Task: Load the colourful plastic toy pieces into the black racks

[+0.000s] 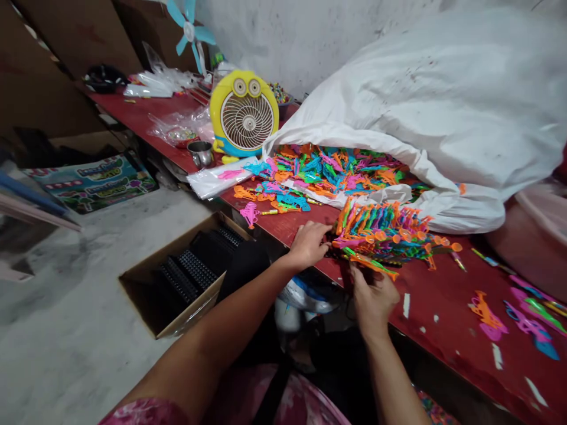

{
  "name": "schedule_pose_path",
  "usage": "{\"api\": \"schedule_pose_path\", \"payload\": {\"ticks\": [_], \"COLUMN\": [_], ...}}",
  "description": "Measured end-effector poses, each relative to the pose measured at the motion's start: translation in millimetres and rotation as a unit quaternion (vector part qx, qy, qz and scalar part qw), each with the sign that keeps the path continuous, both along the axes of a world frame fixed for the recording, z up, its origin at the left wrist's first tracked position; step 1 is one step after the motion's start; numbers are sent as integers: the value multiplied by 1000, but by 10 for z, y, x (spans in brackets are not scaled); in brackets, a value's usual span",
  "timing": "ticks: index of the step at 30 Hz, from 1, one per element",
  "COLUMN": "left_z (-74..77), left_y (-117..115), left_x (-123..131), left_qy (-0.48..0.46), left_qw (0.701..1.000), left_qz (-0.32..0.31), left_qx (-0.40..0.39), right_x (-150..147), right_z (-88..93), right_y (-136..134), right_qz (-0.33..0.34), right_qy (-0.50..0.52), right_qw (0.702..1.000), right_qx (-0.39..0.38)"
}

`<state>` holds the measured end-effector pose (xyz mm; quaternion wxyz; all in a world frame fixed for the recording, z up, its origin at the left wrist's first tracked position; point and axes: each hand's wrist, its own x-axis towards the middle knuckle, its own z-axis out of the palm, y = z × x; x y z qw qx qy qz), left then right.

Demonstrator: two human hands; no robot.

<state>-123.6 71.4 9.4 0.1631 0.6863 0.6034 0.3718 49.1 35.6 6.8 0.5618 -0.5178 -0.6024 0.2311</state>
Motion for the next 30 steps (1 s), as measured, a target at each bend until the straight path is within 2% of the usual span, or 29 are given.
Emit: {"api": "schedule_pose_path", "payload": {"ticks": [3,6,11,18,24,30], "left_z": [30,37,13,15,-15,-40], "left_y": [-28,-51,-120,-384,-473,-482], "left_x": [2,0,-11,59,82,74], "left_qy": [1,4,-1,-25,-5,-2], "left_qw": [1000,1000,999,999,999,999], "left_qz": [-3,-8,-30,7,-6,-12], "left_qx": [0,10,37,24,46,48], "right_x": [78,168,281,255,252,217], "right_z": [25,64,83,95,89,57], "right_y": [-8,-38,-82,-83,-125,-142], "right_qz": [30,55,125,93,27,-48], "right_qy": [-123,-230,-307,-237,-299,-315], "right_qw": [991,967,936,961,949,945], "right_qx": [52,96,115,107,98,68]}}
